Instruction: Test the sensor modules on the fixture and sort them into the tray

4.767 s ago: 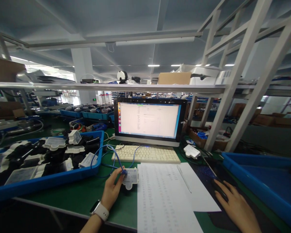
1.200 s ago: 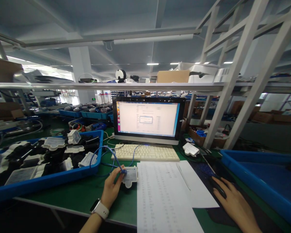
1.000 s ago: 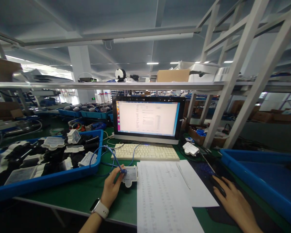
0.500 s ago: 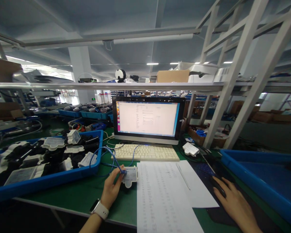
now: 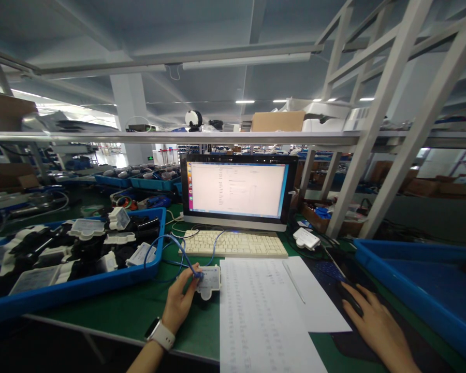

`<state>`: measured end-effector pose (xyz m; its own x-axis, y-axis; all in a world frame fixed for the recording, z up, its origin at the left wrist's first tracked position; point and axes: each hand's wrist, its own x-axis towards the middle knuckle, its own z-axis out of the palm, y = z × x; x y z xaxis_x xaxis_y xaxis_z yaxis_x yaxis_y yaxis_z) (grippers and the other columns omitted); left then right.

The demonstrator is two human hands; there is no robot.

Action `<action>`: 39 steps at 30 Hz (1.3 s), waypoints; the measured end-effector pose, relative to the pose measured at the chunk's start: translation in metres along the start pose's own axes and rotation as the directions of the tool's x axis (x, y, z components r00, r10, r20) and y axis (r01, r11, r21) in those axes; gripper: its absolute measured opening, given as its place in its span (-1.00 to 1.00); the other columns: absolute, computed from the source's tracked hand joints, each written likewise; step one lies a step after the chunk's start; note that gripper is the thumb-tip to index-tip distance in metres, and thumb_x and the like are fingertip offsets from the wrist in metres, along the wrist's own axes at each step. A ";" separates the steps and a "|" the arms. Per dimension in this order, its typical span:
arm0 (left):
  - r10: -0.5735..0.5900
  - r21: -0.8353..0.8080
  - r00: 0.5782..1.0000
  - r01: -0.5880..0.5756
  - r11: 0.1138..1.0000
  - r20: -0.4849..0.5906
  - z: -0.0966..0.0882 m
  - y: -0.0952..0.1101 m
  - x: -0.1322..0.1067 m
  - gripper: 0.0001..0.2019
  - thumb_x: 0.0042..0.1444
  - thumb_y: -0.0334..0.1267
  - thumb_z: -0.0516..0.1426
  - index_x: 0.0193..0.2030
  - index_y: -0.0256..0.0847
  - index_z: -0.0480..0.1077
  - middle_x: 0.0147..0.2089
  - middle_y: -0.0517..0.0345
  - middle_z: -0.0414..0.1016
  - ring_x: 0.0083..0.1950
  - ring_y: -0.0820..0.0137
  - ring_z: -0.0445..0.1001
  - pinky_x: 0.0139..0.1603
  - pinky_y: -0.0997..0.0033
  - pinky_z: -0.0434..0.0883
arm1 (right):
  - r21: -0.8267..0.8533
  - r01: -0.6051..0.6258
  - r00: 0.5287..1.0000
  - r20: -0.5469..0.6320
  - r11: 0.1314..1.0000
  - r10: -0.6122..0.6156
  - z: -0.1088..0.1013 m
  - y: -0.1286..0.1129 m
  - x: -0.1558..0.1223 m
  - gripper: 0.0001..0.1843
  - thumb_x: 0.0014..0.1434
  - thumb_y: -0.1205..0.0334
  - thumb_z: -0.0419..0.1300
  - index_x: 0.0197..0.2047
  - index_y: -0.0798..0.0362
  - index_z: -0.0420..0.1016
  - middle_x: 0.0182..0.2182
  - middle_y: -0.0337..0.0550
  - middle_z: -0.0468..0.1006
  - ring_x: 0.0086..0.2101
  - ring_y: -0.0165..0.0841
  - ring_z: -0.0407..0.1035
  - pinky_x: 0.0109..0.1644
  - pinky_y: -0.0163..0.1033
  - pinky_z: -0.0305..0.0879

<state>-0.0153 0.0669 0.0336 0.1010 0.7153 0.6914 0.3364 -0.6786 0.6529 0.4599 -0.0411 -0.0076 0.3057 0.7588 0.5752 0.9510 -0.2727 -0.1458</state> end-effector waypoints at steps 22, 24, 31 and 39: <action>0.036 0.029 0.999 -0.036 0.999 -0.004 0.000 -0.001 0.000 -0.78 0.17 -0.20 0.05 -0.09 -0.18 0.41 -0.01 0.00 0.49 0.01 0.25 0.46 0.02 0.27 0.44 | 0.008 -0.009 1.000 -0.008 1.000 0.009 0.001 0.000 0.001 -0.39 0.16 -0.08 -0.21 0.03 0.03 0.43 0.01 0.08 0.34 -0.12 -0.06 0.35 -0.07 0.02 0.31; 0.039 0.032 0.999 -0.039 0.999 -0.005 0.000 0.000 0.000 -0.78 0.18 -0.20 0.05 -0.10 -0.18 0.41 -0.02 0.00 0.49 0.01 0.25 0.46 0.02 0.27 0.44 | 0.014 -0.010 1.000 -0.007 1.000 0.010 0.002 0.001 0.001 -0.40 0.16 -0.09 -0.21 0.04 0.02 0.43 0.01 0.07 0.34 -0.11 -0.06 0.35 -0.07 0.01 0.31; 0.065 0.031 0.998 -0.064 0.997 -0.021 0.001 0.000 -0.001 -0.79 0.18 -0.24 0.05 -0.08 -0.17 0.40 -0.02 0.02 0.49 0.01 0.29 0.46 0.02 0.33 0.44 | 0.024 -0.021 1.000 0.015 0.999 0.021 0.004 0.006 -0.001 -0.38 0.16 -0.09 -0.21 0.06 0.03 0.41 0.02 0.10 0.33 -0.11 -0.04 0.35 -0.09 0.04 0.32; 0.058 0.029 0.998 -0.057 0.998 -0.018 0.002 -0.001 -0.001 -0.79 0.18 -0.26 0.05 -0.07 -0.17 0.39 -0.01 0.02 0.48 0.02 0.29 0.46 0.03 0.32 0.43 | 0.002 0.012 1.000 0.013 1.000 -0.012 0.005 0.008 0.001 -0.35 0.15 -0.11 -0.23 0.04 0.07 0.43 0.00 0.12 0.34 -0.09 -0.03 0.34 -0.08 0.04 0.32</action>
<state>-0.0140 0.0672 0.0314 0.1031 0.6716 0.7337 0.3566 -0.7135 0.6030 0.4677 -0.0395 -0.0124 0.2952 0.7694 0.5664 0.9546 -0.2624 -0.1411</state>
